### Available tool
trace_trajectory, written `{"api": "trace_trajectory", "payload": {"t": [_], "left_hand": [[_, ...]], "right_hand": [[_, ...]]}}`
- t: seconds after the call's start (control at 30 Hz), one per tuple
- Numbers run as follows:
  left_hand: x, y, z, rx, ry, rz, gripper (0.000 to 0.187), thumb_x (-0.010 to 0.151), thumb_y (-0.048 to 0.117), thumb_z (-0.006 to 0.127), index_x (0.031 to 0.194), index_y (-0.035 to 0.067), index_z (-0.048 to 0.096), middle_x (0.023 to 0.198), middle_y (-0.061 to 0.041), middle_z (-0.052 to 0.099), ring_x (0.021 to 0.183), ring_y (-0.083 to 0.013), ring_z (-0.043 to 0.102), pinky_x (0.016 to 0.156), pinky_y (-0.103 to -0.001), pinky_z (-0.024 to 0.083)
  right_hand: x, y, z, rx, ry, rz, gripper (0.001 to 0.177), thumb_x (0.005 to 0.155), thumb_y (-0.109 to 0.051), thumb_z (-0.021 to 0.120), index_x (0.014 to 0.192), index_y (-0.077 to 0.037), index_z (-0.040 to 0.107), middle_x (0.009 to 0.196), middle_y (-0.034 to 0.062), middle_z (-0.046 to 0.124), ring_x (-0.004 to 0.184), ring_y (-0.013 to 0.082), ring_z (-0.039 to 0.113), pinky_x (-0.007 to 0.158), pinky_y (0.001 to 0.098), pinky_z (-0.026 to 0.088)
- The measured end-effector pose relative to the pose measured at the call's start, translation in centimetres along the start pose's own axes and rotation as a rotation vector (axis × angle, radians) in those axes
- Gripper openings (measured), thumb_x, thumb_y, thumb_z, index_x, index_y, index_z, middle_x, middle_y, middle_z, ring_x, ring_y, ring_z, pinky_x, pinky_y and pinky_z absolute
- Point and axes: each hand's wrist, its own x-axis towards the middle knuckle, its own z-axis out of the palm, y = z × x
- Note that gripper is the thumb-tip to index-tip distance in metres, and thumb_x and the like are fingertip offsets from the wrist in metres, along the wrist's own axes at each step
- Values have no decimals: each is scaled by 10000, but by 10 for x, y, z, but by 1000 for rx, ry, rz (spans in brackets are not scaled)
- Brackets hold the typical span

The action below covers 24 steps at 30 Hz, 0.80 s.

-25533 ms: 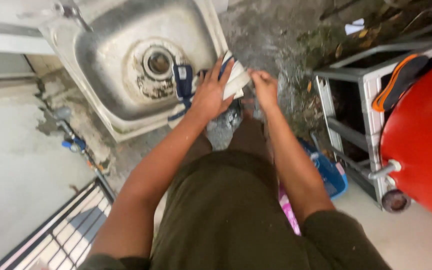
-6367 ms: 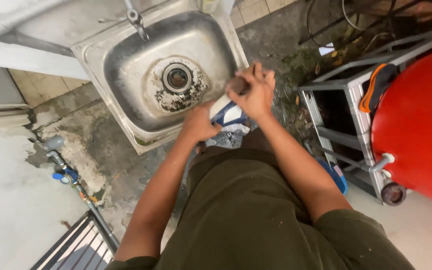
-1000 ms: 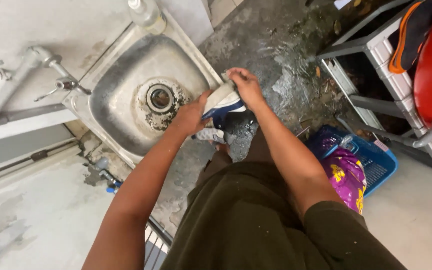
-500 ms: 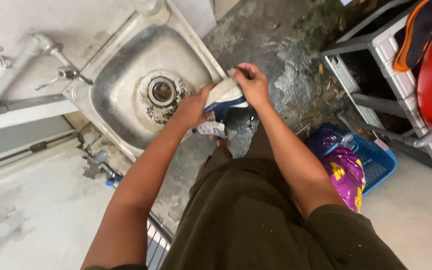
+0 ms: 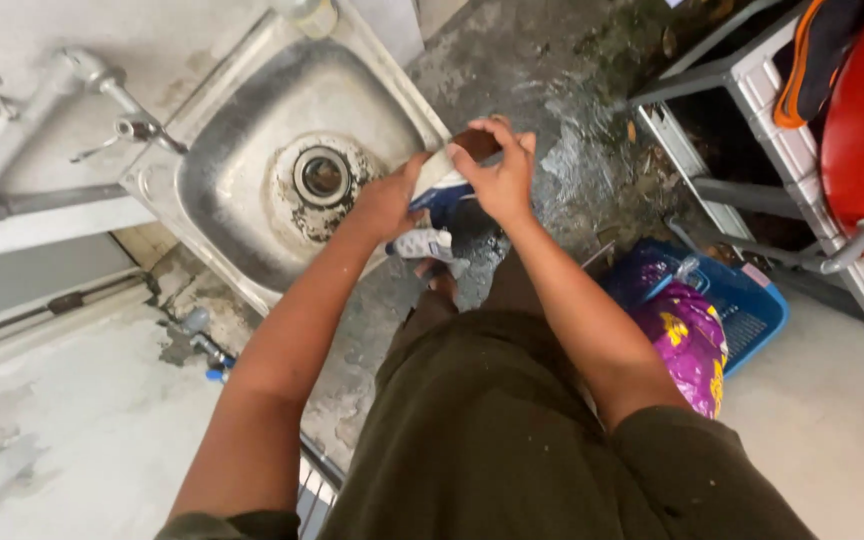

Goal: Hand-washing a sneaker using a brush and soap at a sink.

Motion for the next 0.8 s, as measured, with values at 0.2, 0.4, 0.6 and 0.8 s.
{"api": "trace_trajectory", "payload": {"t": [0.2, 0.4, 0.6, 0.8], "left_hand": [[13, -17, 24, 111, -3, -1, 874, 892, 333, 698, 1545, 47, 193, 1466, -207, 499, 1160, -461, 617, 995, -593, 491], [0, -7, 13, -9, 38, 16, 798, 884, 290, 678, 1526, 129, 233, 1462, -175, 511, 1202, -469, 588, 1030, -611, 460], [-37, -24, 8, -242, 105, 1, 916, 771, 418, 781, 1517, 136, 330, 1434, -186, 547, 1277, -445, 546, 1072, -571, 433], [-140, -54, 20, -485, 301, -207, 786, 827, 442, 780, 1485, 171, 448, 1374, -156, 590, 1272, -410, 552, 1077, -529, 426]], "right_hand": [[12, -43, -15, -89, -137, -274, 422, 717, -478, 861, 1037, -241, 724, 1168, 158, 694, 923, 374, 562, 865, 460, 444], [-14, -49, -4, -195, -150, -385, 451, 674, -477, 867, 1027, -227, 737, 1303, 168, 635, 980, 406, 548, 849, 481, 472], [-2, 6, -15, -320, -120, 73, 490, 753, -579, 854, 1076, -237, 717, 1014, 75, 706, 940, 337, 548, 875, 413, 467], [-27, 26, -22, -303, -100, 520, 527, 681, -560, 898, 1107, -303, 726, 1066, 91, 721, 1095, 288, 632, 969, 377, 507]]}}
